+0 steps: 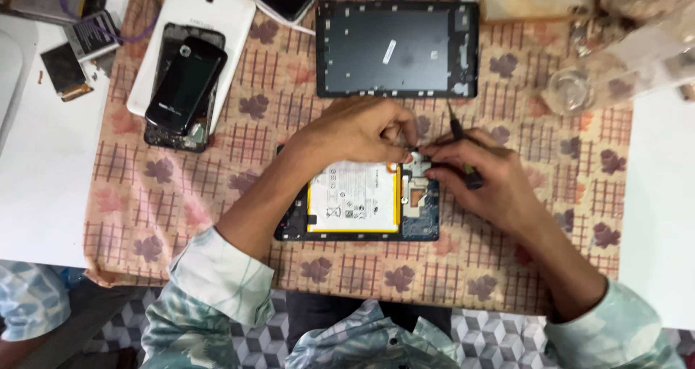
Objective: The person uses a screwdriver to remove screws from a disassembled tablet lying on a table. They carefully unscrew multiple fasteners around the internal frame and battery area while holding the device steady with the other hand.
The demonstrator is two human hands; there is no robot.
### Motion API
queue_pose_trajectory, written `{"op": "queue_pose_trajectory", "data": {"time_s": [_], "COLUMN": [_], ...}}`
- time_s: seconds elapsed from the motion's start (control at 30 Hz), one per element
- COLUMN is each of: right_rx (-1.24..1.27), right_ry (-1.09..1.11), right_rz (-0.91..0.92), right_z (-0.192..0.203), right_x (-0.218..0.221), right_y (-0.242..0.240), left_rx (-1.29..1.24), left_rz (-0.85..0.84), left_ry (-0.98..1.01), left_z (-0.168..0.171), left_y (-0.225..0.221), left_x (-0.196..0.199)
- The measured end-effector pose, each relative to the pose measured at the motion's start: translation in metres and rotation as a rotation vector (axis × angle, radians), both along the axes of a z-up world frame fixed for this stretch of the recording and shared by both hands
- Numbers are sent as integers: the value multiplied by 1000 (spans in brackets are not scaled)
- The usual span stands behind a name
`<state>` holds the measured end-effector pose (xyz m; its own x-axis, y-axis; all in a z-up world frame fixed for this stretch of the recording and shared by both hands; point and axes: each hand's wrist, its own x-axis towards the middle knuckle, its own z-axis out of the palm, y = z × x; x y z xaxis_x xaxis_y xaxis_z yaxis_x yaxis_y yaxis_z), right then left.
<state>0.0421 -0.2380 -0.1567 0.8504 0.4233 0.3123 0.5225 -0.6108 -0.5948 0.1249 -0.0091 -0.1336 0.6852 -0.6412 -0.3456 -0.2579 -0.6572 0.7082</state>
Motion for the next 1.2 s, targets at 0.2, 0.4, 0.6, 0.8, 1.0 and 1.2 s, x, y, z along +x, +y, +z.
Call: {"op": "queue_pose_trajectory", "data": {"time_s": [0.2, 0.4, 0.6, 0.8, 1.0, 1.2], "right_rx": [-126, -103, 4, -41, 3, -32], "right_ry": [-63, -68, -99, -102, -44, -4], "right_rz": [66, 78, 15, 12, 91, 47], "right_z": [-10, -7, -3, -8, -18, -11], "right_x": [1, 1, 0, -2, 3, 1], "right_y": [-8, -9, -7, -10, -15, -9], "left_rx": [-84, -40, -67, -119, 10, -6], "left_rz": [-54, -86, -124, -145, -209, -177], "left_ry": [-221, -232, -294, -374, -349, -389], "left_z": [-7, -14, -19, -18, -16, -8], "left_y": [3, -3, -1, 1, -3, -1], "left_x": [-4, -6, -7, -9, -8, -16]}}
